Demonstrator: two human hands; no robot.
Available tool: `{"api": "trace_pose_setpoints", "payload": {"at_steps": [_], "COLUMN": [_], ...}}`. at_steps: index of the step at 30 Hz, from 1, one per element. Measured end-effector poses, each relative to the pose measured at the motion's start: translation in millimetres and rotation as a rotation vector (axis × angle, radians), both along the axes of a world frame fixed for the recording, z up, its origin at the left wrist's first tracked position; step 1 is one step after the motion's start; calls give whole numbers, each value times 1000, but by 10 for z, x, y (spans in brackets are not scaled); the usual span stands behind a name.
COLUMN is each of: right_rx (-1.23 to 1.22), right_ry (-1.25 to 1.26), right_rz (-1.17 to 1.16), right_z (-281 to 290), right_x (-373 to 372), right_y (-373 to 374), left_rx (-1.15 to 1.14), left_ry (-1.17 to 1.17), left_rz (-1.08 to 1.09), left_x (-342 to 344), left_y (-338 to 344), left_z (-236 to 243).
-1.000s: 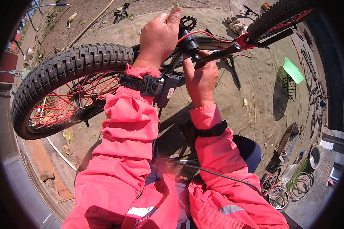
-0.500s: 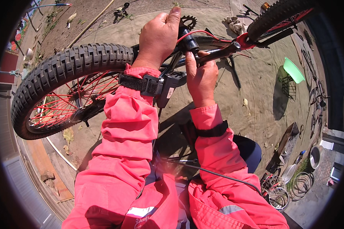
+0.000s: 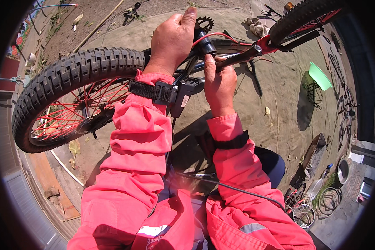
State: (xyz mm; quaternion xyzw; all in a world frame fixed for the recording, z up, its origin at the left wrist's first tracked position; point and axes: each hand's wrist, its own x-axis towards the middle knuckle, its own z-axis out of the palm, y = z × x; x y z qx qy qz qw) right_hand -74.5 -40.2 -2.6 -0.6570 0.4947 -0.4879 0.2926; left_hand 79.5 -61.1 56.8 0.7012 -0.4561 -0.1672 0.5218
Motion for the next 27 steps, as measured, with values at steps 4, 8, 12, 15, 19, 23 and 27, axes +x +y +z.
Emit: {"api": "trace_pose_setpoints", "payload": {"at_steps": [4, 8, 12, 15, 19, 23, 27], "right_rx": [-87, -252, -264, -22, 97, 71, 86], "right_ry": [69, 174, 171, 7, -172, -86, -29], "right_rz": [-11, -46, -73, -19, 56, 52, 71], "right_z": [1, 24, 35, 14, -39, -42, -19], "right_x": [-3, -10, -29, -44, -19, -42, -45], "right_y": [-15, -22, 11, 0, -37, -48, -41], "left_rx": [12, 12, 4, -21, -48, 17, 33], "left_ry": [-15, -9, -9, -2, 7, 15, 22], "left_rz": [9, 2, 7, 5, 7, 10, 24], "left_x": [-1, -6, -7, -6, -12, -10, -24], "left_y": [13, 13, 15, 6, -8, 7, 14], "left_z": [6, 11, -2, -18, -23, 6, 34]}}
